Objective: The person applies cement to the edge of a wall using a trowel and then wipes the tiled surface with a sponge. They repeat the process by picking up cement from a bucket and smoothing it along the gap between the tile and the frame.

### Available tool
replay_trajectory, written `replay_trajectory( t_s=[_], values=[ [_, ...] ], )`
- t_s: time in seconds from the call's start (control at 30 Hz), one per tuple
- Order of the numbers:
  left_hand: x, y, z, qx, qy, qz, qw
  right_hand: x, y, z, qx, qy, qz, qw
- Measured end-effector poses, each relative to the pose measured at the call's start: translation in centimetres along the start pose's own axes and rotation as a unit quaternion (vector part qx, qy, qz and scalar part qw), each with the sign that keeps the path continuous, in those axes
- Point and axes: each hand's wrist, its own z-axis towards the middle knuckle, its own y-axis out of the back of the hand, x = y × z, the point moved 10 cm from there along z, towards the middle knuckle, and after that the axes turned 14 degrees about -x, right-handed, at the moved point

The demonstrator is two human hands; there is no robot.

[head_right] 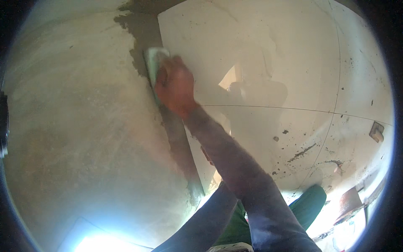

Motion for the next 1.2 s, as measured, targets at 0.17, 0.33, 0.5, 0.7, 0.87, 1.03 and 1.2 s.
replay_trajectory(
  t_s=[0.17, 0.33, 0.5, 0.7, 0.87, 1.03, 1.2],
  values=[
    [-0.3, -0.4, -0.1, -0.007, 0.001, 0.0, 1.0, 2.9, -1.5, 3.9, -0.012, 0.09, 0.032, 0.995],
    [0.1, -1.1, 0.0, -0.005, 0.008, 0.001, 1.0, 0.4, -1.6, 3.8, -0.074, 0.06, -0.02, 0.995],
    [0.0, -1.4, 0.2, -0.009, 0.002, 0.006, 1.0, 2.4, -1.8, 5.1, -0.09, 0.114, 0.067, 0.987],
    [0.1, -1.3, 0.1, -0.001, -0.005, 0.008, 1.0, 0.9, -1.6, 4.9, -0.075, 0.062, 0.034, 0.995],
    [0.5, -1.3, 0.5, -0.005, -0.011, 0.019, 1.0, 1.2, -3.5, 5.6, -0.069, 0.129, 0.056, 0.988],
    [0.3, -1.4, 0.3, -0.007, -0.015, 0.018, 1.0, -2.2, -4.2, 6.3, -0.05, 0.101, 0.007, 0.994],
    [0.2, -0.7, -0.3, 0.005, -0.023, 0.02, 1.0, -2.1, -0.7, -1.7, 0.035, -0.077, 0.059, 0.995]
  ],
)
